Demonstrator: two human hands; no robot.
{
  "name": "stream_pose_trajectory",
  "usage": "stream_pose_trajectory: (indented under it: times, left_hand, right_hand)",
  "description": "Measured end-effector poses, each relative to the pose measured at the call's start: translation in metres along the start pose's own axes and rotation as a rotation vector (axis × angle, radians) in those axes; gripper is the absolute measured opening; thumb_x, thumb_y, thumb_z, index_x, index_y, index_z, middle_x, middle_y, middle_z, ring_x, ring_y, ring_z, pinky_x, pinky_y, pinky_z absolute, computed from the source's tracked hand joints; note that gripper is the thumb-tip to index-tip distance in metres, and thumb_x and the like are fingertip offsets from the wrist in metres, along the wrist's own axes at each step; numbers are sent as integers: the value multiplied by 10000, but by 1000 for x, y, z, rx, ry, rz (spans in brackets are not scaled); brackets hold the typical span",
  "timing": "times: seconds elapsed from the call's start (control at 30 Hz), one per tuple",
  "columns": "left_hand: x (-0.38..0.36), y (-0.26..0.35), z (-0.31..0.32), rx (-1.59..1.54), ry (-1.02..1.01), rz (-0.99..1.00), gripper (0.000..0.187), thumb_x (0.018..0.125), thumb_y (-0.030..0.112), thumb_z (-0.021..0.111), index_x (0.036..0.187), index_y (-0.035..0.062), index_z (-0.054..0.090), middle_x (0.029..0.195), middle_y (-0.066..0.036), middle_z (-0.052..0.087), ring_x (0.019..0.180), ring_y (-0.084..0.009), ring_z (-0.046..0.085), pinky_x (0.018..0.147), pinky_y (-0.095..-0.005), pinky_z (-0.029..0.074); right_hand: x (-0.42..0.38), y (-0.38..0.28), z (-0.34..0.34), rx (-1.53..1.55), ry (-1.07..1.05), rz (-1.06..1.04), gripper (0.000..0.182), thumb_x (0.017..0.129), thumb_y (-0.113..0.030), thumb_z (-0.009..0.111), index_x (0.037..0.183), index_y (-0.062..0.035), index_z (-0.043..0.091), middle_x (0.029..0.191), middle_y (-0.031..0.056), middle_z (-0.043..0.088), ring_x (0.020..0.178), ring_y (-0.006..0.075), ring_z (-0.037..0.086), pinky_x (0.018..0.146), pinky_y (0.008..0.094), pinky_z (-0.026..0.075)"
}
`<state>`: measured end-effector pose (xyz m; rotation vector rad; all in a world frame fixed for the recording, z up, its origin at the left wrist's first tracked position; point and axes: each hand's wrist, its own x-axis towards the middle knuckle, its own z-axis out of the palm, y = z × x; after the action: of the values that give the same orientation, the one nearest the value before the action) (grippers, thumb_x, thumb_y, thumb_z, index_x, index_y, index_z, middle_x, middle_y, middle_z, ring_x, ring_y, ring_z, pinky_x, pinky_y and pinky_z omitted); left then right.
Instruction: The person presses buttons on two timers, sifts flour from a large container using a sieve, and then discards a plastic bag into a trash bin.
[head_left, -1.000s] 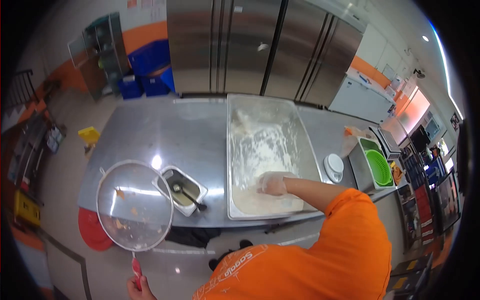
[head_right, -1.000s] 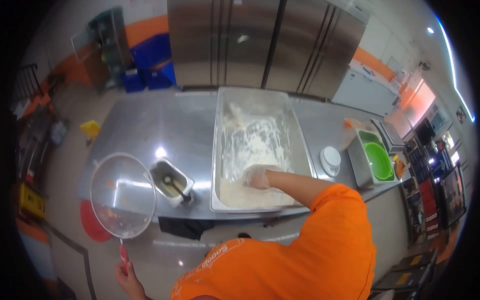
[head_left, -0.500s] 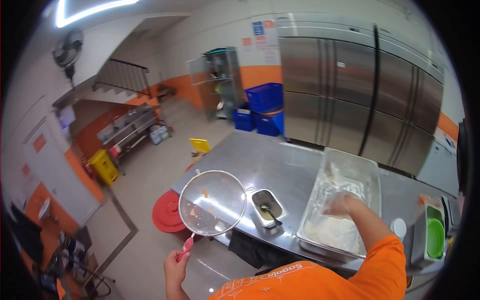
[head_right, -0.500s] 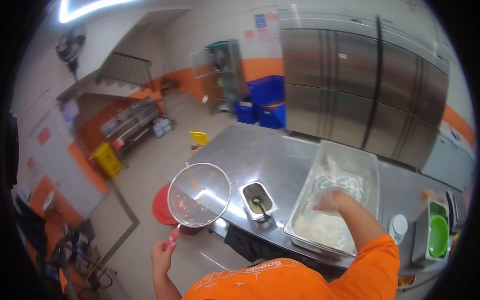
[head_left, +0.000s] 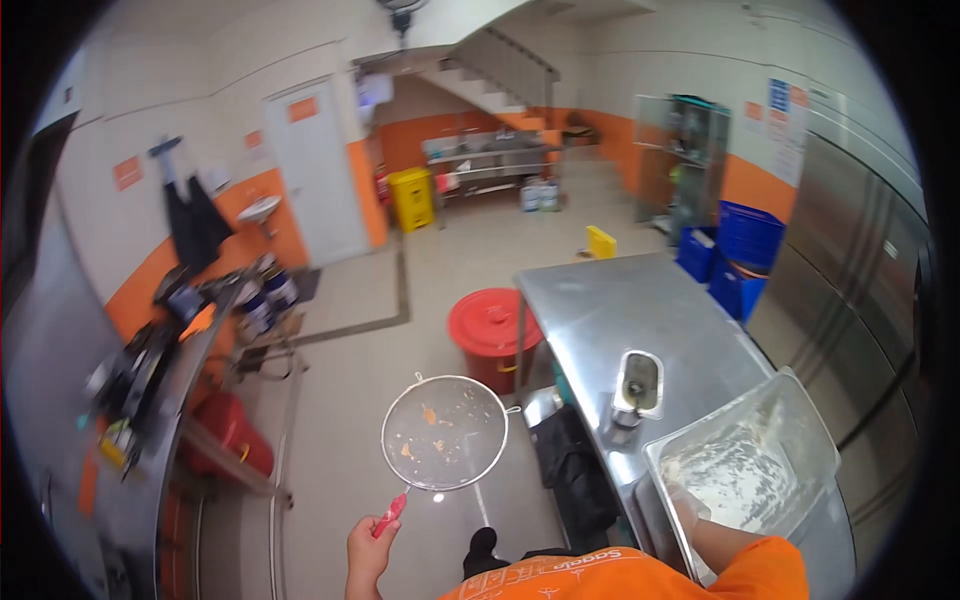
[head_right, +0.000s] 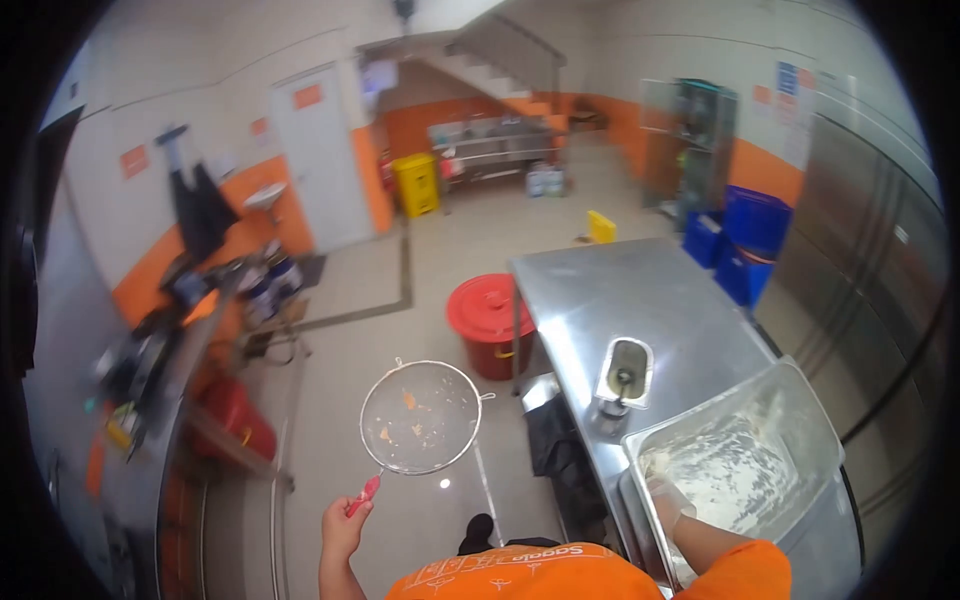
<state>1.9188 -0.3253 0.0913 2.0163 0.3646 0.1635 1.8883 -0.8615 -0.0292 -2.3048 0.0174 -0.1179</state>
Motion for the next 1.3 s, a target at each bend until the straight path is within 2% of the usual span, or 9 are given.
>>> stream_pose_trajectory:
  times: [0.17,0.27,0.37,0.43,0.6,0.97,1.0,1.07,1.3]
  left_hand:
    - [-79,-21,-40,50,146,-138,255,723,215,663,699,-8,541,563,-26,496,526,-100,433,499,-256,368]
    - [-107,-26,-45,50,205,-174,253,723,212,662,700,-9,541,564,-28,497,526,-102,434,500,-256,369]
    - [-115,-31,-50,55,233,-127,246,725,203,659,706,-12,541,566,-30,499,529,-101,435,503,-255,371]
    - [-119,-40,-57,44,263,-78,242,727,197,658,710,-14,541,568,-31,500,532,-100,435,504,-253,373]
    - [-115,-31,-66,78,237,-96,283,689,242,695,671,-1,550,568,-70,525,555,-134,499,523,-280,404]
    - [-171,-57,-100,174,261,-134,236,692,175,676,675,-13,536,567,-59,517,525,-130,464,508,-275,389]
    - [-167,-58,-99,146,304,-121,228,695,167,671,678,-16,536,573,-60,522,529,-127,465,508,-275,388]
    - [-152,-53,-93,134,285,-95,221,698,164,667,692,-19,543,576,-61,527,531,-126,468,508,-275,389]
    - [-82,-3,-53,39,187,18,211,730,159,656,705,-10,532,579,-23,489,546,-93,426,515,-244,368]
  right_hand:
    - [29,-24,-58,-727,-437,-80,306,772,-278,510,918,-18,578,883,176,594,804,306,572,696,385,452]
    - [40,-56,-80,-591,-254,51,448,782,-414,503,990,-23,571,906,193,592,808,293,583,687,389,453]
    - [38,22,-62,-761,-224,-94,556,771,-490,505,1069,-22,541,890,199,599,804,280,590,703,389,447]
    - [65,54,-47,-734,-610,279,403,767,-321,560,1058,-43,553,989,169,593,858,298,578,738,379,450]
    - [59,70,-41,-824,-485,45,407,753,-334,565,1031,-36,568,941,171,599,823,283,584,715,369,453]
    - [58,18,-45,-507,-579,30,426,716,-371,581,954,-19,611,810,176,616,725,244,601,651,339,462]
    - [64,7,-46,-728,-486,-18,293,702,-275,582,842,-23,636,773,170,610,692,230,595,633,316,464]
    - [78,49,-41,-662,-327,91,290,720,-234,585,942,-51,623,907,167,612,798,251,593,708,343,458]
    - [25,-93,-53,-113,-493,-17,331,735,-243,545,1005,-55,586,944,157,601,825,242,586,732,332,452]
